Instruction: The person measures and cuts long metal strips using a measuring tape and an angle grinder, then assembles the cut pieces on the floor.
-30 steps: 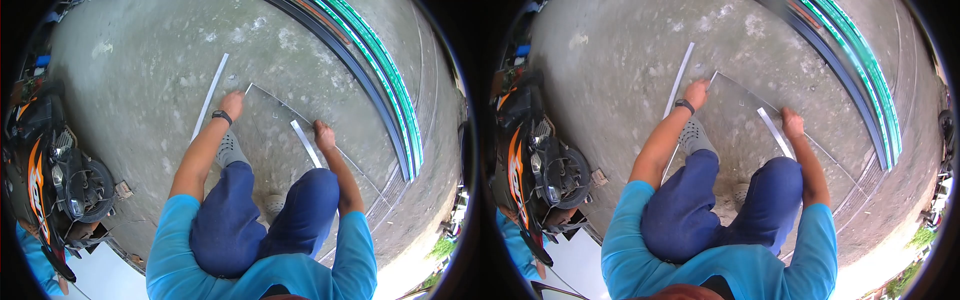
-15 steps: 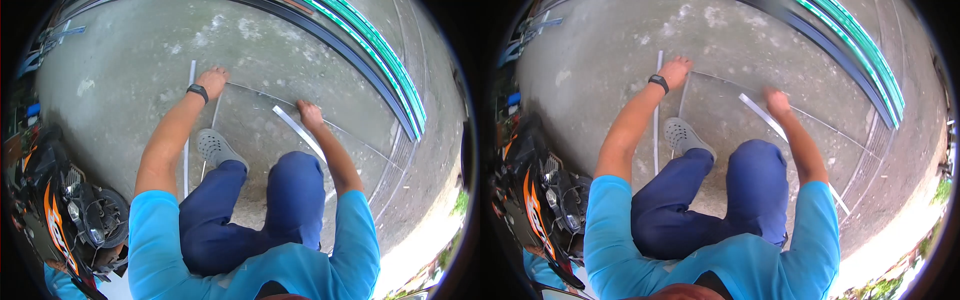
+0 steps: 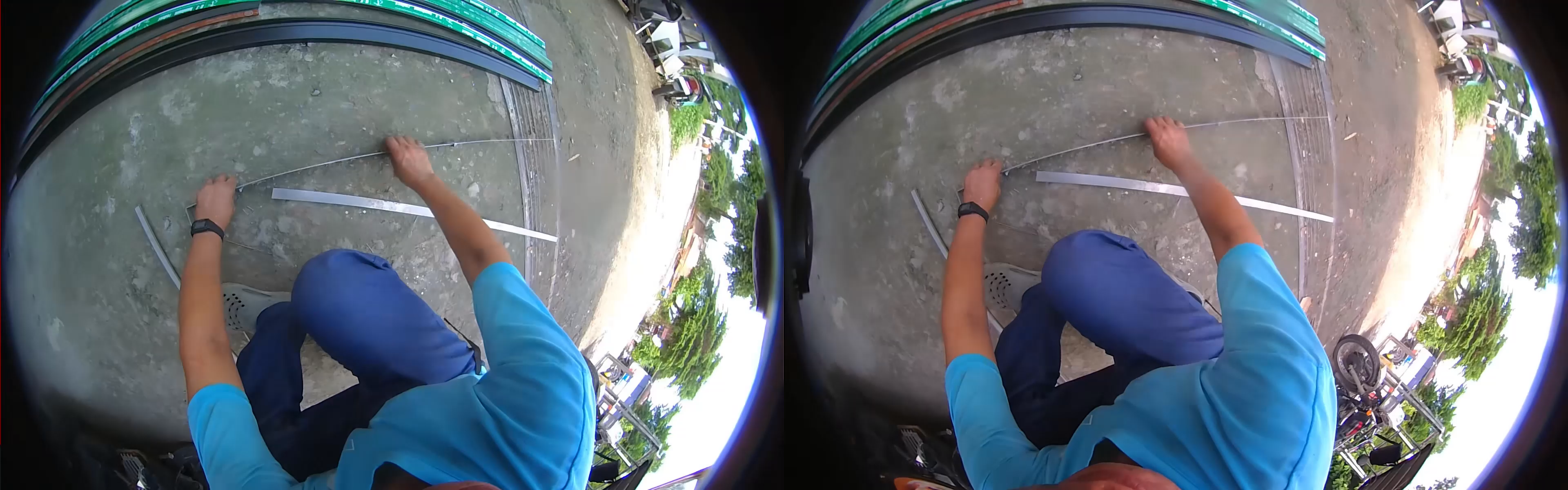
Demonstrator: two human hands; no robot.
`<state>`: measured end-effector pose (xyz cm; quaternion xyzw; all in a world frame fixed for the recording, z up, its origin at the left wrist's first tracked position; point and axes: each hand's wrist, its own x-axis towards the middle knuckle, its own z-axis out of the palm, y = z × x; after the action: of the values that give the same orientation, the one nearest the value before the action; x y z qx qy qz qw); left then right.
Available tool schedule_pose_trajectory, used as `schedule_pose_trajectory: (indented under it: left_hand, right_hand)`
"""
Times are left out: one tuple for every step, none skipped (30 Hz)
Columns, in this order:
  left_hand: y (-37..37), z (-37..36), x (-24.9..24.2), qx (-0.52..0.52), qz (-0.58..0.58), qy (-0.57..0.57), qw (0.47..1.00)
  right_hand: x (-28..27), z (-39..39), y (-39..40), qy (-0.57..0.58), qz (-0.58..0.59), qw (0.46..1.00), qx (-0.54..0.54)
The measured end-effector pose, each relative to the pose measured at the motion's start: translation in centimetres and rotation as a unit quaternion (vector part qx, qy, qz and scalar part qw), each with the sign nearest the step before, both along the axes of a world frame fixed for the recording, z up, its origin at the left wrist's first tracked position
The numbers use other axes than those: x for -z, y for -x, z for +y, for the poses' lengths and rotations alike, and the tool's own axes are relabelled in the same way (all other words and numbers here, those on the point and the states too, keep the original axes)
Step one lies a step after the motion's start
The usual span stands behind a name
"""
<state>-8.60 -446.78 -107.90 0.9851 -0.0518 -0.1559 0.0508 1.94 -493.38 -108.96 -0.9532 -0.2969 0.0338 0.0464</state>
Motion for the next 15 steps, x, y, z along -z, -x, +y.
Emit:
schedule_pose_trajectory:
  left_hand:
    - [0.4, 0.1, -0.2, 0.0, 0.009, -0.006, 1.0]
    - [0.6, 0.2, -0.2, 0.007, 0.007, 0.001, 1.0]
    - [0.5, 0.2, -0.2, 0.009, 0.004, 0.004, 1.0]
    - [0.5, 0.1, -0.3, 0.002, 0.005, 0.007, 1.0]
    - [0.5, -0.1, -0.5, -0.009, 0.008, 0.006, 1.0]
    - [0.5, -0.2, -0.6, -0.008, -0.006, 0.008, 1.0]
    - [0.5, -0.1, -0.6, -0.011, 0.003, 0.03, 0.999]
    - [0.4, -0.2, -0.6, -0.008, -0.004, 0.036, 0.999]
    - [0.5, -0.4, -0.7, -0.022, 0.001, 0.013, 1.0]
    - [0.8, 0.0, 0.4, -0.02, -0.013, 0.042, 0.999]
    - [0.8, 0.0, 0.9, -0.024, -0.02, 0.03, 0.999]
    - [0.7, -0.1, 0.1, -0.026, -0.009, 0.017, 0.999]
    - [0.7, -0.3, -0.6, -0.026, -0.001, 0.012, 1.0]
    - [1.0, 0.0, -0.3, -0.032, -0.007, 0.011, 0.999]
    - [1.2, -0.2, 0.1, -0.035, -0.013, 0.015, 0.999]
  right_hand:
    - [-0.3, -2.7, -0.7, 0.047, 0.035, 0.998, 0.036]
    - [-0.2, -4.9, -1.5, 0.084, 0.031, 0.995, 0.041]
    - [0.5, -6.5, -2.3, 0.112, 0.086, 0.988, 0.06]
    - [-0.3, -6.6, -2.8, 0.124, 0.086, 0.988, 0.02]
    - [-0.1, -6.9, -3.3, 0.129, 0.071, 0.989, -0.022]
    - [-0.8, -6.7, -3.5, 0.121, 0.07, 0.99, -0.02]
    - [-1.6, -6.2, -3.7, 0.103, 0.096, 0.99, 0.002]
    - [-0.2, -6.7, -4.2, 0.122, 0.081, 0.989, -0.011]
    - [1.2, -7.6, -4.5, 0.092, 0.036, 0.994, -0.039]
    - [2.6, -8.0, -4.6, 0.105, 0.016, 0.994, -0.02]
    - [1.4, -7.1, -4.8, 0.117, 0.048, 0.992, -0.016]
    - [-0.5, -5.8, -4.4, 0.101, 0.048, 0.994, -0.014]
    - [-0.7, -5.3, -4.5, 0.106, 0.068, 0.992, -0.015]
    - [-1.0, -5.3, -4.8, 0.117, 0.086, 0.989, -0.014]
    - [-1.1, -5.5, -4.3, 0.107, 0.082, 0.991, -0.017]
